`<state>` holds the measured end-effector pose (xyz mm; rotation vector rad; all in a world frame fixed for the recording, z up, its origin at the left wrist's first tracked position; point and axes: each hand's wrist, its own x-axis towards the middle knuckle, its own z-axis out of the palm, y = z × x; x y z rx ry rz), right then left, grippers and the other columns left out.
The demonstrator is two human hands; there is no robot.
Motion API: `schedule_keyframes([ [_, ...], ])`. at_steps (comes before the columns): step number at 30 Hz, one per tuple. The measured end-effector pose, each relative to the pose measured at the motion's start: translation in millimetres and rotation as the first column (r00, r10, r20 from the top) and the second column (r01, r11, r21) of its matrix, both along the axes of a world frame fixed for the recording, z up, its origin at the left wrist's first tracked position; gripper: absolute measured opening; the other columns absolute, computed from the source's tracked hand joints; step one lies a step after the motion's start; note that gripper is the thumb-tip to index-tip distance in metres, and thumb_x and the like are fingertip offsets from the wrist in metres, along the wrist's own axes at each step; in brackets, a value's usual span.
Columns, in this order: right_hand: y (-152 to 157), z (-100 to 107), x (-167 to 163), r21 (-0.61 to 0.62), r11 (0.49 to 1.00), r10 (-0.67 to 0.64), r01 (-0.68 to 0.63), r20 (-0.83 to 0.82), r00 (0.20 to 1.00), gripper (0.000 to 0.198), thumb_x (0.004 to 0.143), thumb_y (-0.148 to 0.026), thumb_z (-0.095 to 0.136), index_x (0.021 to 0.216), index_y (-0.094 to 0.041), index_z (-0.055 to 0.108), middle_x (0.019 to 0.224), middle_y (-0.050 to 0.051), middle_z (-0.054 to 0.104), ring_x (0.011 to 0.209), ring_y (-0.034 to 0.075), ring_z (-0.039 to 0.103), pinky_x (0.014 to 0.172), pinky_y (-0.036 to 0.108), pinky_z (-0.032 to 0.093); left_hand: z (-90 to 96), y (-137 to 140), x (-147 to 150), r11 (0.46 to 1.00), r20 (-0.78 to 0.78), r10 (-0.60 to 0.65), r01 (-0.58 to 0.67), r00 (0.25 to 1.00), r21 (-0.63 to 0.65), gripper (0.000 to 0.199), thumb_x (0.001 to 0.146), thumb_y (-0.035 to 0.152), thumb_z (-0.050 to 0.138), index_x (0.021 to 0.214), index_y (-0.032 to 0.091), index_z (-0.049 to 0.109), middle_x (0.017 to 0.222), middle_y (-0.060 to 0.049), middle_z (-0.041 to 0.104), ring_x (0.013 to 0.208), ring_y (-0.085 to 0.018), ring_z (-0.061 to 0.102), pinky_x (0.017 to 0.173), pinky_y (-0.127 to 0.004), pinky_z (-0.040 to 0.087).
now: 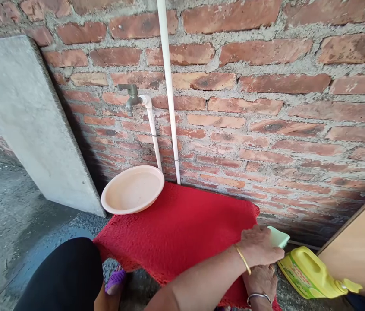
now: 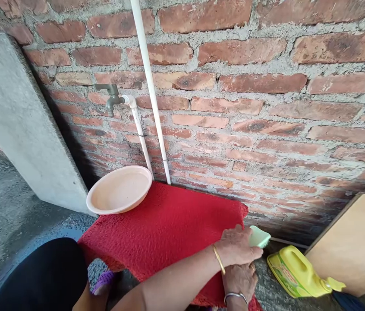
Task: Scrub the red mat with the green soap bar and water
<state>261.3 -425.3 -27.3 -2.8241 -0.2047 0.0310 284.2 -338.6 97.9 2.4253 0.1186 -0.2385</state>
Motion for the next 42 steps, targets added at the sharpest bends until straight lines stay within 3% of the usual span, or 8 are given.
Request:
schedule_keyframes([
  [5, 12.5, 9.8, -1.2, 0.063, 0.993, -0.101, 0.098, 0.035, 0.994, 0.073, 0.091, -0.061, 0.039, 0.146, -0.014, 0.049, 0.137, 0.028, 0.049, 0.113, 0.046, 0.058, 0.09, 0.062, 0.047, -4.6, 77.9, -45.3, 0.966, 0.098, 0.221, -0.232, 0.97, 0.114, 0.062, 0.087, 0.059, 0.047, 0.137, 0.024, 0.054, 0.123, -0.012, 0.063, 0.109, -0.03, 0.063, 0.092, -0.041, 0.051],
  [11, 17.2, 10.6, 1.4, 0.244, 0.959, -0.153, 0.142, 0.027, 0.988, 0.078, 0.084, -0.067, 0.048, 0.143, -0.016, 0.053, 0.137, 0.029, 0.048, 0.118, 0.047, 0.055, 0.093, 0.069, 0.042, -36.5, 214.0, -119.9, 0.677, 0.106, 0.633, -0.614, 0.767, 0.405, 0.052, 0.096, 0.047, 0.045, 0.138, 0.017, 0.052, 0.123, -0.014, 0.061, 0.103, -0.026, 0.067, 0.086, -0.036, 0.051],
  [16, 15.5, 14.5, 1.9, 0.215, 0.963, -0.156, 0.161, -0.039, 0.987, 0.081, 0.084, -0.07, 0.041, 0.146, -0.019, 0.05, 0.142, 0.026, 0.046, 0.122, 0.046, 0.053, 0.098, 0.066, 0.041, -59.5, 239.4, -143.7, 0.56, 0.163, 0.69, -0.663, 0.705, 0.498, 0.049, 0.098, 0.043, 0.046, 0.138, 0.015, 0.051, 0.12, -0.016, 0.06, 0.103, -0.027, 0.067, 0.083, -0.036, 0.052],
  [22, 5.7, 20.3, 5.3, 0.494, 0.814, -0.286, 0.305, -0.117, 0.951, 0.088, 0.083, -0.08, 0.026, 0.144, -0.022, 0.052, 0.143, 0.022, 0.049, 0.131, 0.041, 0.05, 0.106, 0.06, 0.041, -65.1, 158.8, -102.2, 0.667, 0.184, 0.518, -0.529, 0.835, 0.524, 0.053, 0.094, 0.04, 0.055, 0.141, 0.017, 0.053, 0.13, -0.019, 0.056, 0.113, -0.03, 0.062, 0.088, -0.036, 0.053],
  [30, -19.7, 11.3, 28.5, 0.823, 0.212, -0.406, 0.528, -0.417, 0.813, 0.087, 0.082, -0.077, 0.031, 0.139, -0.015, 0.055, 0.13, 0.019, 0.063, 0.114, 0.034, 0.063, 0.093, 0.05, 0.053, -42.4, 13.3, -40.5, 0.969, 0.019, 0.234, -0.235, 0.972, 0.078, 0.061, 0.084, 0.047, 0.059, 0.137, 0.017, 0.057, 0.133, -0.02, 0.059, 0.115, -0.034, 0.061, 0.096, -0.048, 0.052],
  [33, -29.0, 10.6, 35.4, 0.794, 0.096, -0.363, 0.6, -0.534, 0.764, 0.08, 0.083, -0.073, 0.033, 0.135, -0.017, 0.058, 0.118, 0.017, 0.069, 0.102, 0.033, 0.068, 0.08, 0.047, 0.057, -33.2, -15.3, -26.5, 0.931, -0.135, 0.108, -0.147, 0.985, -0.334, 0.049, 0.083, 0.051, 0.057, 0.119, 0.019, 0.069, 0.111, -0.014, 0.071, 0.093, -0.028, 0.068, 0.082, -0.041, 0.057],
  [36, -30.0, 12.9, 35.1, 0.794, 0.074, -0.344, 0.604, -0.548, 0.763, 0.076, 0.083, -0.068, 0.038, 0.135, -0.016, 0.057, 0.117, 0.018, 0.069, 0.106, 0.034, 0.068, 0.082, 0.048, 0.057, -24.1, -6.7, -28.6, 0.83, -0.213, 0.102, -0.201, 0.972, -0.52, 0.047, 0.083, 0.056, 0.055, 0.107, 0.02, 0.072, 0.092, -0.009, 0.075, 0.073, -0.022, 0.066, 0.064, -0.033, 0.056],
  [42, -14.6, 5.6, 27.0, 0.867, 0.061, -0.346, 0.494, -0.446, 0.825, 0.084, 0.073, -0.072, 0.057, 0.136, -0.017, 0.055, 0.134, 0.019, 0.061, 0.128, 0.035, 0.056, 0.106, 0.051, 0.046, -24.5, 111.9, -93.8, 0.91, 0.007, 0.415, -0.415, 0.91, -0.012, 0.047, 0.088, 0.051, 0.054, 0.126, 0.025, 0.064, 0.122, -0.008, 0.069, 0.11, -0.024, 0.064, 0.095, -0.035, 0.051],
])
